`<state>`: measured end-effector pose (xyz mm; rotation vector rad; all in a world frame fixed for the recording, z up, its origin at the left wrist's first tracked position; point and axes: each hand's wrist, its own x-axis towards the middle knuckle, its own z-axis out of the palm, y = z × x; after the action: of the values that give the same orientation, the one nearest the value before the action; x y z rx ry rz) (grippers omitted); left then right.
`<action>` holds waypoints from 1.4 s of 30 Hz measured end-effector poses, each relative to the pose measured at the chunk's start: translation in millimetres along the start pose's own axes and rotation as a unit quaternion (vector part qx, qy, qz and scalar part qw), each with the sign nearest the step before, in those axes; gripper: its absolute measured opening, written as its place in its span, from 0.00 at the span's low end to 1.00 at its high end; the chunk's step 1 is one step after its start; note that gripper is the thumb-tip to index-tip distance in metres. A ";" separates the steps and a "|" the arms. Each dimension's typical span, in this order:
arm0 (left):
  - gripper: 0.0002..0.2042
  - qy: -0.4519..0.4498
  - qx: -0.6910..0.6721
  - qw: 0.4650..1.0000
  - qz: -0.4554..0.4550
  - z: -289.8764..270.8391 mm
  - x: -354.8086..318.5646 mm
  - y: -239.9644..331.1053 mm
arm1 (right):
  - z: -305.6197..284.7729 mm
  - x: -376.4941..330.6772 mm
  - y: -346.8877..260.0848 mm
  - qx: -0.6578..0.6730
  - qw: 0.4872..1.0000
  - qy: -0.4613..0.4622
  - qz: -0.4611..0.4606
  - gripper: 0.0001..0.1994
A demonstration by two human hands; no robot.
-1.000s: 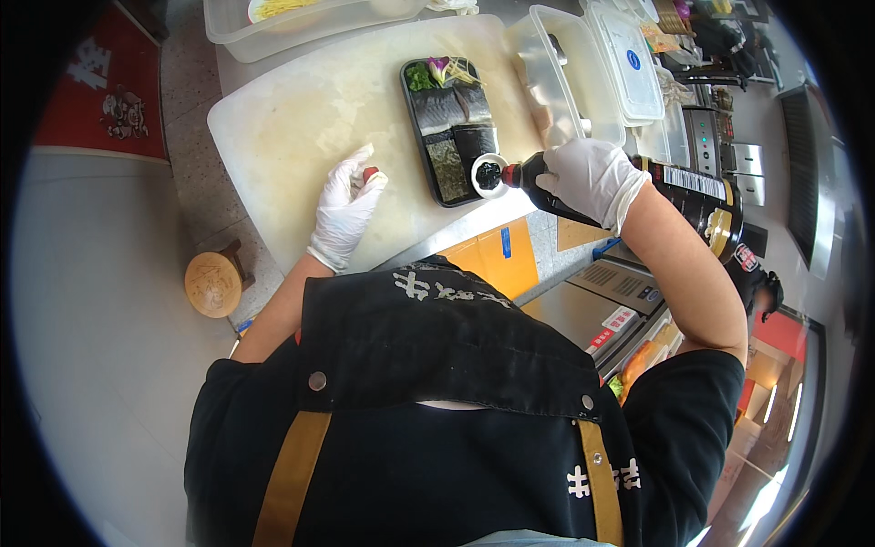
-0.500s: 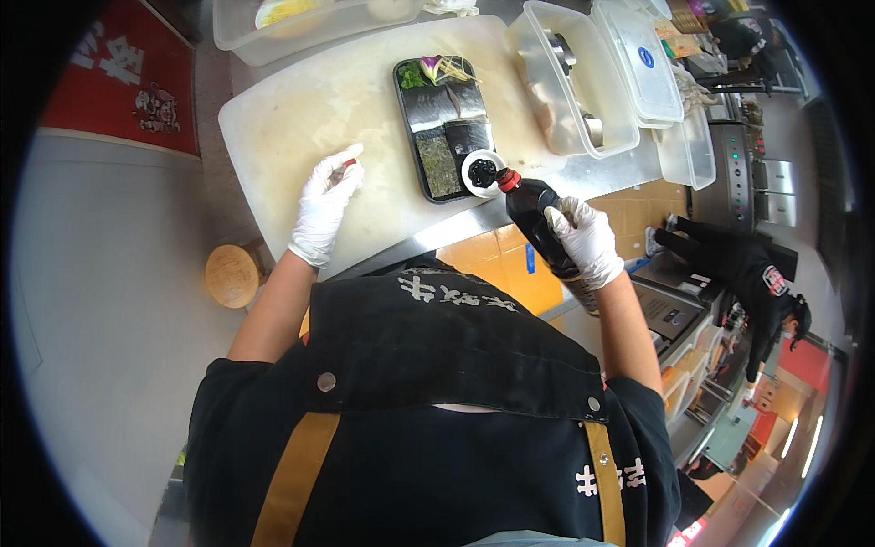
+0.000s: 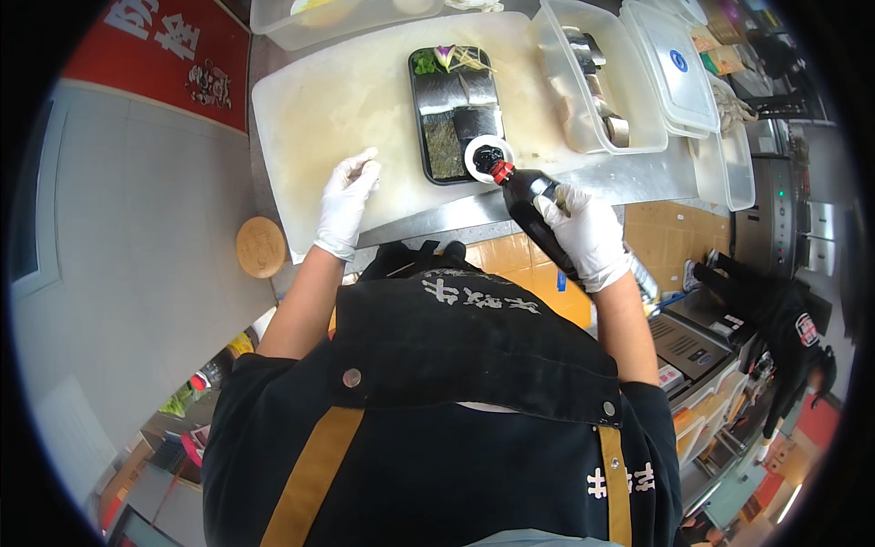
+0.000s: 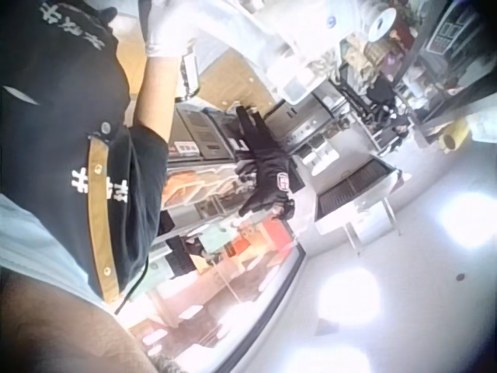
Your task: The person assembles a sushi bento by placing sliced fish into a black tray, adding shredded garnish, a small packet, and a purple flower. They then pour sauce into a small cup and place it in the tray. The person wipes a gold plate with a cloth and sets it aside. Finally, they handle raw seafood in a container.
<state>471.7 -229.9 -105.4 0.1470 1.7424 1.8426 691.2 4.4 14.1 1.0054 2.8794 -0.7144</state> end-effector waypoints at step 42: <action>0.14 -0.044 -0.024 0.998 0.040 -13.7 2.8 -29.1 | -57.2 73.8 -102.1 -0.352 0.910 -0.164 -0.145 0.14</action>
<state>472.9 -241.5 -135.5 0.2781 1.6540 1.9034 580.1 1.4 96.5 0.3294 2.6404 0.1722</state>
